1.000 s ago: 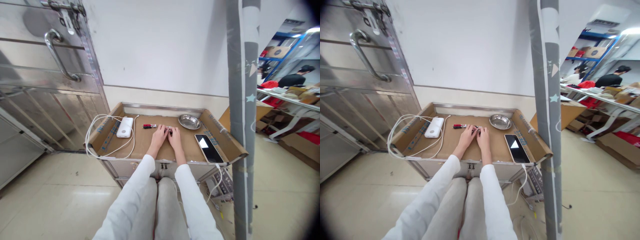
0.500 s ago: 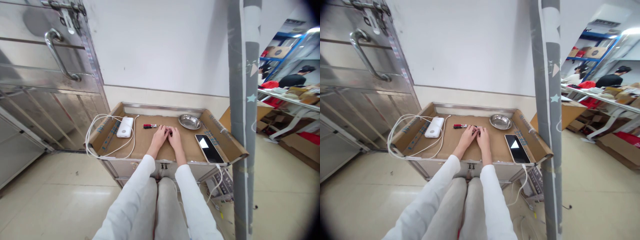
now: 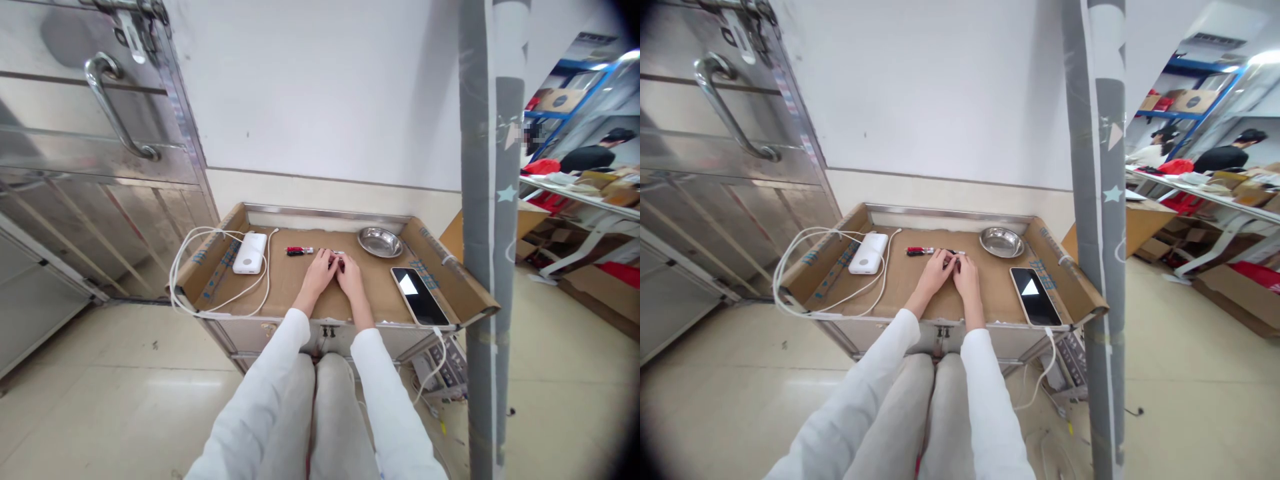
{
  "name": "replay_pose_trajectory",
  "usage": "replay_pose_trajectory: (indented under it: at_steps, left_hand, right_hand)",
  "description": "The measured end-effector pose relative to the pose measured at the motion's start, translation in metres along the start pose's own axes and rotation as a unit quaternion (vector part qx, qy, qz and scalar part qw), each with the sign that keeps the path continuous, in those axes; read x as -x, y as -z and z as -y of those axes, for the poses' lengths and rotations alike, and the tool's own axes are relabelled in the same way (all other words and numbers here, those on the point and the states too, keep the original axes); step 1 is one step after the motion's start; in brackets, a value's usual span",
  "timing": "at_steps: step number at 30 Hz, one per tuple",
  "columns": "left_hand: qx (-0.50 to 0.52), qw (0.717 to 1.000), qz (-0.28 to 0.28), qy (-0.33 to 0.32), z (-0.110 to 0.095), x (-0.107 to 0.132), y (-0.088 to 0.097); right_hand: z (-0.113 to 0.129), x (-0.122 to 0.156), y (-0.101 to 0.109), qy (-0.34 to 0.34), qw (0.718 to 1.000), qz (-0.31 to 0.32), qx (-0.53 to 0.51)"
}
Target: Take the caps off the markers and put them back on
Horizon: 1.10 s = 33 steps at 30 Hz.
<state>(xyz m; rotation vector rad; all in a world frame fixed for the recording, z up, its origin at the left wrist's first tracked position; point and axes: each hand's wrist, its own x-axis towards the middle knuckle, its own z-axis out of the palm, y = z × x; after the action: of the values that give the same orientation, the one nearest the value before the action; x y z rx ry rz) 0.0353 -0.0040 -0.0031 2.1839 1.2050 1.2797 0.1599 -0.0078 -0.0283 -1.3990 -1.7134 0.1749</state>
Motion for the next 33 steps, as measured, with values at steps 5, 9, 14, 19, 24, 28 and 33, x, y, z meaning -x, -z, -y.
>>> replay_pose_trajectory:
  at_steps: [5,9,14,19,24,28,33]
  left_hand:
    - [0.009,1.0,0.002,-0.003,-0.0011,0.0,0.0004]
    - [0.012,1.0,0.013,-0.005,-0.0009,-0.0001,0.0001]
    - [0.017,0.999,0.029,0.003,0.0012,-0.0003,-0.0009]
    - [0.01,0.999,0.042,0.022,-0.0011,0.0001,0.0005]
    - [0.001,0.998,0.053,0.04,-0.0046,0.0004,0.0026]
    - [-0.007,0.997,0.058,0.047,-0.0044,0.0004,0.0029]
    - [-0.008,0.997,0.066,0.051,-0.0023,0.001,0.0018]
  right_hand:
    - [-0.0011,0.0005,-0.0006,-0.005,1.0,0.004,-0.004]
    - [-0.0011,0.0007,-0.001,-0.007,1.0,0.005,-0.009]
    - [-0.0009,0.0008,-0.0012,-0.021,0.999,0.013,0.023]
    - [-0.0012,0.0018,-0.0014,-0.03,0.998,0.017,0.046]
    - [-0.001,0.0016,-0.0016,-0.032,0.998,0.017,0.052]
    - [0.0005,0.0014,-0.0009,-0.036,0.998,0.021,0.053]
    - [0.0025,0.0013,0.0003,-0.045,0.997,0.03,0.059]
